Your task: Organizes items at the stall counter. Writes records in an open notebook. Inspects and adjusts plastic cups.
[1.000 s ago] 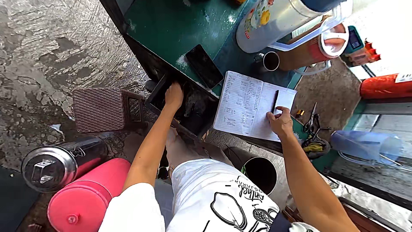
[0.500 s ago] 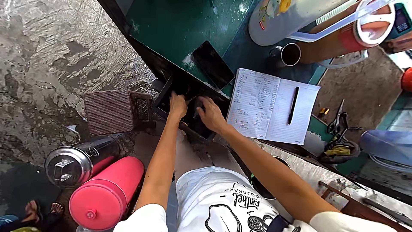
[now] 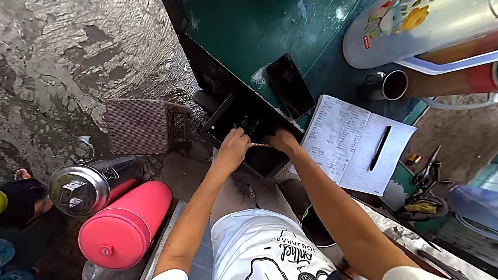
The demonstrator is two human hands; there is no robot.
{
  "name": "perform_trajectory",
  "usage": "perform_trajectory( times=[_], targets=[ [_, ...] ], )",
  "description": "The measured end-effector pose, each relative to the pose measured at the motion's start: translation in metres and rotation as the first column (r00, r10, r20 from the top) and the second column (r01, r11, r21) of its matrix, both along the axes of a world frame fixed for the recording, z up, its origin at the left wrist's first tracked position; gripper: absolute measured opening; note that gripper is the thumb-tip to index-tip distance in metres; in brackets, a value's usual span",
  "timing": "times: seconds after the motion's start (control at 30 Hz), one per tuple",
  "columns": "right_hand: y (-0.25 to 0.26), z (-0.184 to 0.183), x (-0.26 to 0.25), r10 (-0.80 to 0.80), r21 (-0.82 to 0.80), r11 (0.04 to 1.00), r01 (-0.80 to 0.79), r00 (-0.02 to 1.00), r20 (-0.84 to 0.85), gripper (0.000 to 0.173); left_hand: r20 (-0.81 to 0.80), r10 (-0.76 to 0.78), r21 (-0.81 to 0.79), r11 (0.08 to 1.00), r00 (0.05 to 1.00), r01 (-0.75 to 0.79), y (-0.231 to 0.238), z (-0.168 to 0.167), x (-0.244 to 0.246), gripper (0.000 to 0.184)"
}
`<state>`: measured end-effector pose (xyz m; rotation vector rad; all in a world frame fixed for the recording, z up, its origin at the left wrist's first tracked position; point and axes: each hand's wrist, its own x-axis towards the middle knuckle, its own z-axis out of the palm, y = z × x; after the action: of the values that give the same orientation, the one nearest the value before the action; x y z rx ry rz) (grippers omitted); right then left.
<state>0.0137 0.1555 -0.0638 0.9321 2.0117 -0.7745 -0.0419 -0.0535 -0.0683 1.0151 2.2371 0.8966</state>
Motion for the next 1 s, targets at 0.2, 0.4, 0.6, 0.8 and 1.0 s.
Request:
perform_trajectory(
  times=[0.2, 0.4, 0.6, 0.8, 1.0],
  targets=[
    [-0.012, 0.010, 0.021, 0.071, 0.085, 0.995, -0.050, 0.959, -0.274, 0.023, -0.191, 0.215, -0.006, 0.976, 0.958, -0.220, -0.010, -0.004, -0.027, 0.018],
    [-0.038, 0.055, 0.057, 0.045, 0.063, 0.998, -0.001, 0.707, -0.706, 0.012, -0.241, 0.232, -0.008, 0.971, 0.943, -0.241, 0.002, -0.021, -0.027, 0.019],
    [-0.025, 0.067, 0.084, -0.389, -0.344, 0.920, 0.189, 0.546, -0.742, 0.016, -0.150, 0.295, 0.024, 0.955, 0.944, -0.295, 0.001, 0.018, -0.042, 0.020],
    [-0.026, 0.068, 0.092, -0.596, -0.545, 0.802, 0.244, 0.373, -0.711, 0.033, 0.363, 0.416, 0.232, 0.826, 0.834, -0.513, -0.029, 0.049, -0.015, 0.027],
    [-0.035, 0.077, 0.084, -0.751, -0.709, 0.660, 0.249, 0.258, -0.608, 0.037, 0.554, 0.339, 0.352, 0.732, 0.760, -0.583, -0.023, 0.039, 0.018, 0.032]
  ],
)
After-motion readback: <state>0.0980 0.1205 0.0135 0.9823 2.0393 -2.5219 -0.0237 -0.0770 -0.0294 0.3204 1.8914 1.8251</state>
